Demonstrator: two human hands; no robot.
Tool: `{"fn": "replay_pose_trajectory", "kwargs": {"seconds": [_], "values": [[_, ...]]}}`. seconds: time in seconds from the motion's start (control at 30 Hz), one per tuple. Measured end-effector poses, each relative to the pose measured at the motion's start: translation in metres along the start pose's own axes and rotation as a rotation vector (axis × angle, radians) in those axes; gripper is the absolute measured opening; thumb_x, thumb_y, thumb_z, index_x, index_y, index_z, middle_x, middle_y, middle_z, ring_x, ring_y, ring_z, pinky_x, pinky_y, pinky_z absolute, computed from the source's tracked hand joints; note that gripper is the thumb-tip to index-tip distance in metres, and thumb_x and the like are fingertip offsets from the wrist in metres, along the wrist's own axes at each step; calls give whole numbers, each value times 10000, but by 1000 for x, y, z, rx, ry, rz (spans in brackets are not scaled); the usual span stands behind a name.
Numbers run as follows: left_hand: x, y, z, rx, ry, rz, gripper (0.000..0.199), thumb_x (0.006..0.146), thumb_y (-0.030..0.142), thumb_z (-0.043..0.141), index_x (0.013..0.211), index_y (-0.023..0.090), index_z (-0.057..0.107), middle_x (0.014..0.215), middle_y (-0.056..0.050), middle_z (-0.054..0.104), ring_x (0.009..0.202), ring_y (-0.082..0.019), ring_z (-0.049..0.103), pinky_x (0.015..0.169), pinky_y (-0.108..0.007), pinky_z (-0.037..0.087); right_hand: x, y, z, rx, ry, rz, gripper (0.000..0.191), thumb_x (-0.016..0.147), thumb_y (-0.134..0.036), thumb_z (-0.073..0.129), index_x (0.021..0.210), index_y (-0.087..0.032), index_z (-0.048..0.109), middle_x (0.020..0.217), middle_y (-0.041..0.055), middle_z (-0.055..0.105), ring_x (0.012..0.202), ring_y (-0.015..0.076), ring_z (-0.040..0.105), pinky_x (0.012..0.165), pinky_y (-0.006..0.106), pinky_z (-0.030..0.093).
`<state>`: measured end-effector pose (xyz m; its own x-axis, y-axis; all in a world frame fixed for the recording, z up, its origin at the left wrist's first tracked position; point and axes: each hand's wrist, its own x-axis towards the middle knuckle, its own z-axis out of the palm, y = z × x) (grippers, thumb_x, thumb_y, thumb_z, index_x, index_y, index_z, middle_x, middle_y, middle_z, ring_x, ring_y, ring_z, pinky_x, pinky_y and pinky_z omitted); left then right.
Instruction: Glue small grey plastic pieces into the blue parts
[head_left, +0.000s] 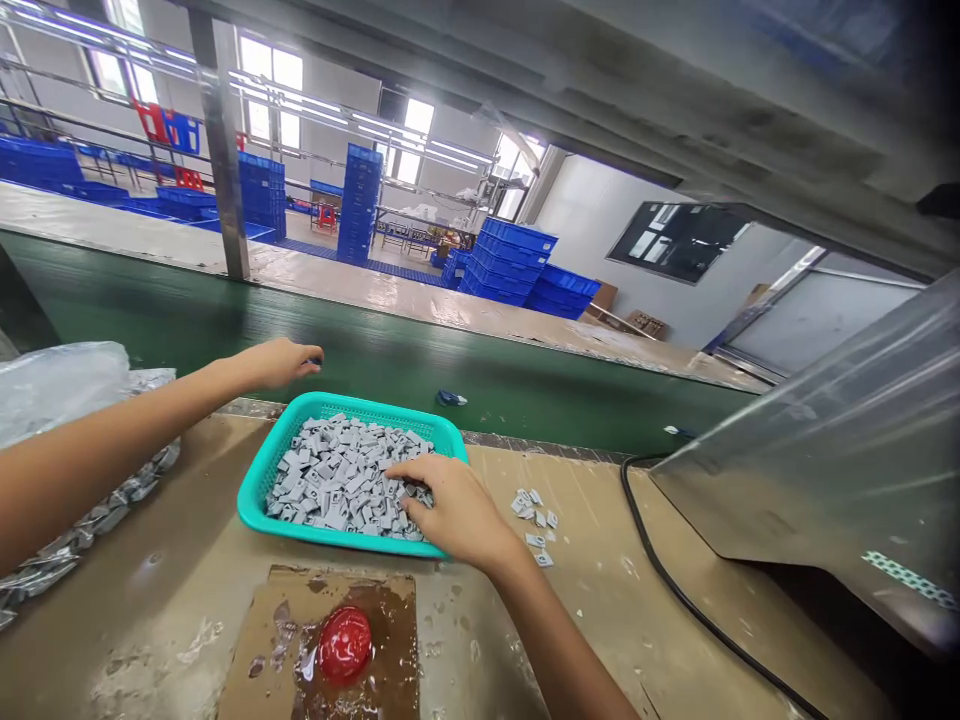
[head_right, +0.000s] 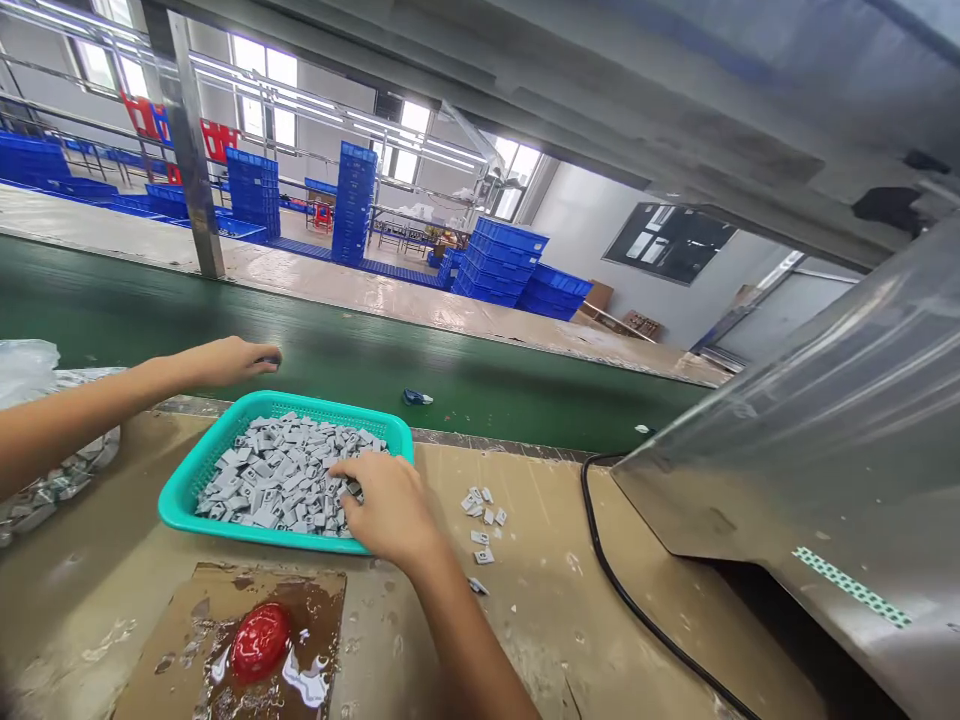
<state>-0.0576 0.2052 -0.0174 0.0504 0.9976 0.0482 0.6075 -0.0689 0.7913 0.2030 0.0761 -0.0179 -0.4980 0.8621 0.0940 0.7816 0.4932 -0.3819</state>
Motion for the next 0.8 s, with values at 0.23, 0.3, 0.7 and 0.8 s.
{"fn": "replay_pose_trajectory", "kwargs": {"seconds": [0.23,0.3,0.7,0.8], "values": [[8,38,13,625,-52,-70,295,510,144,696,798,173,640,662,-137,603,923,-433,518,737,-500,361,-1,-2,-1,72,67,32,221,696,-42,559,802,-209,659,806,3,630,683,145,540,642,272,404],[17,63,31,702,-102,-1,371,537,117,692,898,178,632,839,-167,624,995,-417,495,789,-512,358,-2,-1,-1,99,105,45,190,704,-52,569,797,-195,652,785,7,616,646,130,521,612,254,408],[36,132,148,731,-357,216,240,805,285,521,987,134,560,1032,-71,573,942,-180,548,820,-388,447,-4,11,8,402,337,20,244,744,-70,561,944,-180,648,757,8,623,634,119,529,642,254,451],[28,121,129,677,-201,249,238,781,261,536,978,131,563,1026,-88,577,950,-210,544,814,-383,434,-4,10,6,439,349,-15,230,783,-61,507,897,-189,659,862,17,657,779,137,578,741,267,459]]}}
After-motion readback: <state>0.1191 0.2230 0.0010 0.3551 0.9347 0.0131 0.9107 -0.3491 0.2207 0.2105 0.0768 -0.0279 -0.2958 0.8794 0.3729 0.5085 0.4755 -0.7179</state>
